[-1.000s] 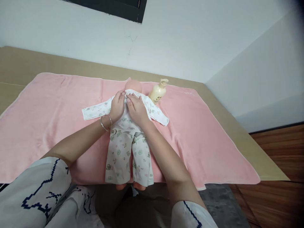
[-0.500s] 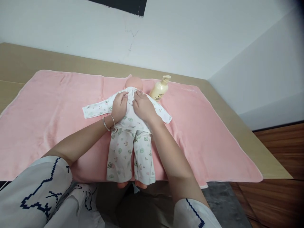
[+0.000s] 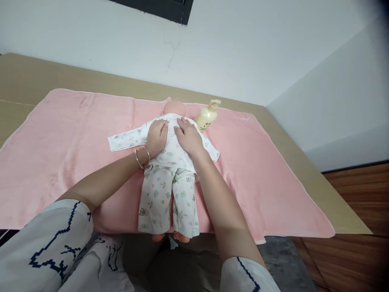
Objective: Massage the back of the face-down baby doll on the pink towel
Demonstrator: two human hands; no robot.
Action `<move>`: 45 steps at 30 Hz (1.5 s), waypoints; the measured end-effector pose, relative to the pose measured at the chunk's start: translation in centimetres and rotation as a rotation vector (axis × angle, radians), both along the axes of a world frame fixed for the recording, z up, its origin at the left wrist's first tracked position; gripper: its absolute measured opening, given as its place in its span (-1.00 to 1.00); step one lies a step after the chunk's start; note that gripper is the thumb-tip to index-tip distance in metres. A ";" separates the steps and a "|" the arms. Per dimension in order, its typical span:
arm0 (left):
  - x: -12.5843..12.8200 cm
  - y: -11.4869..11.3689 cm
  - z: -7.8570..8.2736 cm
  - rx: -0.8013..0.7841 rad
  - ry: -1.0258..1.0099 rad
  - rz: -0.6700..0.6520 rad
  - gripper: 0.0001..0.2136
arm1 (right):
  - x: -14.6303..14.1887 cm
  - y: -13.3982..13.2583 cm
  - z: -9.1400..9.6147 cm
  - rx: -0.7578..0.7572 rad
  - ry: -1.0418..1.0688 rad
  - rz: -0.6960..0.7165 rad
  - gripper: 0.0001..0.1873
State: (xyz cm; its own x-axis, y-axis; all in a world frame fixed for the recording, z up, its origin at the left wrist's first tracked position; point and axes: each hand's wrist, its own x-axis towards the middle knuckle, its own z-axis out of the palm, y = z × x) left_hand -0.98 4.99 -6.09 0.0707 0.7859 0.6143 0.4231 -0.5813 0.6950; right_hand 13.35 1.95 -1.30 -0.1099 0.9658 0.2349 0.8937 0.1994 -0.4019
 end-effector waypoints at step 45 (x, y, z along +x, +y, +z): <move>0.2 1.1 2.9 -0.209 0.611 0.048 -0.67 | 0.4 0.0 1.1 -0.040 -0.307 0.007 -0.49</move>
